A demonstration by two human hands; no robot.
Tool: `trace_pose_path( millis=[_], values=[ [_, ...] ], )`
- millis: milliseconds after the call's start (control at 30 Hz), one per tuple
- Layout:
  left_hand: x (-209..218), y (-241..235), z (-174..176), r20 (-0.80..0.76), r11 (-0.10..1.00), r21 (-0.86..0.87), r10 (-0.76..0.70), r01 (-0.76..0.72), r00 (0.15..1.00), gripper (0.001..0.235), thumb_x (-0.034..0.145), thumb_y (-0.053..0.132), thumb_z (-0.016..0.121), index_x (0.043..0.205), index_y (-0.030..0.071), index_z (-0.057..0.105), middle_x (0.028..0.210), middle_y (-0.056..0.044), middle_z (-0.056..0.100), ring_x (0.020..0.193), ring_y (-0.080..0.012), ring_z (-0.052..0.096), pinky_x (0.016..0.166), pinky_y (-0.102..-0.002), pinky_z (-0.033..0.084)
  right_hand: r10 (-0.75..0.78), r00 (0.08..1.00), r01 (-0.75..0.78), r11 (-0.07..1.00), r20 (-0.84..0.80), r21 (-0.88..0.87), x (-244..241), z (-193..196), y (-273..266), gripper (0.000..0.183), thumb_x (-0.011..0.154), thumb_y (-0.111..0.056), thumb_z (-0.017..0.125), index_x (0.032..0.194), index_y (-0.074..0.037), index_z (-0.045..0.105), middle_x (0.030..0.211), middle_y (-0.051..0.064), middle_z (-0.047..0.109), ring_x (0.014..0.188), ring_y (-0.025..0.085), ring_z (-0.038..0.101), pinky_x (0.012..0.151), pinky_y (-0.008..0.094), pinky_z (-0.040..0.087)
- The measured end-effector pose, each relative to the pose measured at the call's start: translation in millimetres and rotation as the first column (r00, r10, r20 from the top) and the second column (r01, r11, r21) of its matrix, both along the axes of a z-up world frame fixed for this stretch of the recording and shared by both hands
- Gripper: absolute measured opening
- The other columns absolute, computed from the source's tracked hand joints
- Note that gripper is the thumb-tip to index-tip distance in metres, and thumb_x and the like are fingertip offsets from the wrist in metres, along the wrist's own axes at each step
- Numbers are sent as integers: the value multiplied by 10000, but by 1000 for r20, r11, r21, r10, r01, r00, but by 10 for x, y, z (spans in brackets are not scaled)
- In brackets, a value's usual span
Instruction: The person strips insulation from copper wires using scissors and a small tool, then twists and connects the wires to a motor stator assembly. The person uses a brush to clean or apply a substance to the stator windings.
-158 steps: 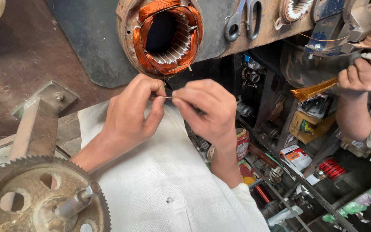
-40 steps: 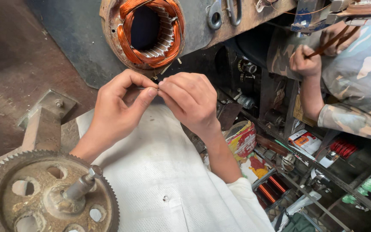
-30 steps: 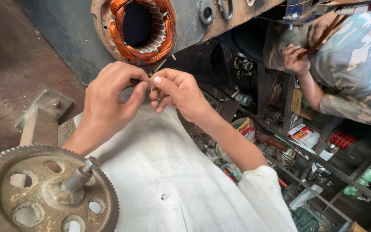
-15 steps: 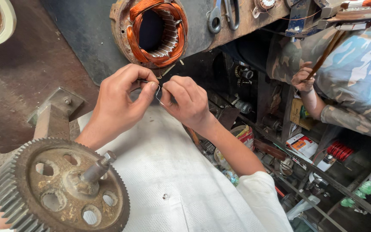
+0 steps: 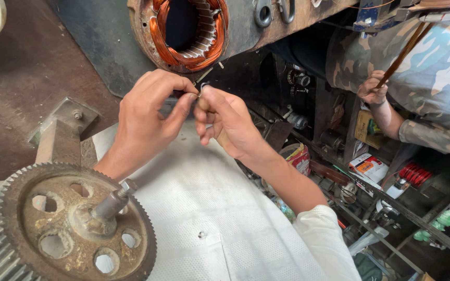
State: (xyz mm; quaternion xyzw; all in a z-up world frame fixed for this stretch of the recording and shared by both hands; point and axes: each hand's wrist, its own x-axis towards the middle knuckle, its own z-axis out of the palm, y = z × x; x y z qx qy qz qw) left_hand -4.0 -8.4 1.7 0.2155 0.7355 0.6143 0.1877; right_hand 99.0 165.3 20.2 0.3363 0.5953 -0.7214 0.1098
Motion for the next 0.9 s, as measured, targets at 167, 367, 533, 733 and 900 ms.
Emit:
trace_pose_path(
  millis=[167, 367, 533, 733, 900],
  values=[
    [-20, -32, -24, 214, 995, 103, -23, 1, 977, 78, 1000, 29, 693, 1059, 6, 646, 991, -89, 676, 884, -189, 686, 778, -304, 552, 694, 703, -163, 370, -156, 915, -174, 152, 179, 217, 994, -47, 800, 1125, 16, 638, 1045, 128, 675, 881, 248, 727, 742, 320, 638],
    [-28, -17, 4, 214, 994, 108, -32, 9, 976, 78, 993, 41, 700, 1048, 2, 662, 988, -87, 689, 885, -187, 691, 770, -308, 552, 669, 703, -284, 575, -241, 768, -297, -9, 220, 188, 991, -59, 771, 1104, 24, 645, 996, 130, 653, 834, 242, 699, 713, 351, 640],
    [-57, -38, 27, 191, 998, 53, -48, 38, 980, 77, 1001, 48, 697, 1050, -3, 664, 955, -96, 668, 849, -167, 685, 711, -304, 537, 370, 916, -284, 870, -154, 403, -158, 10, 155, 167, 1018, -66, 750, 1135, 8, 657, 1008, 115, 670, 810, 215, 702, 673, 323, 634],
    [-69, -48, 29, 232, 995, 100, -52, 29, 971, 75, 1000, 46, 693, 1048, 2, 657, 945, -91, 662, 839, -189, 684, 732, -311, 548, 915, 383, 74, 108, -128, 991, -349, 54, 235, 242, 1002, 1, 794, 1153, 49, 612, 1056, 141, 647, 890, 283, 728, 742, 347, 643],
    [-48, -35, 32, 89, 999, 37, -27, 24, 996, 76, 987, 34, 698, 1049, 11, 659, 964, -96, 675, 886, -224, 683, 729, -330, 529, 491, 848, -233, 684, -200, 691, -215, 13, 83, 149, 961, -43, 750, 1064, -15, 647, 957, 101, 659, 801, 242, 696, 671, 353, 612]
  ],
)
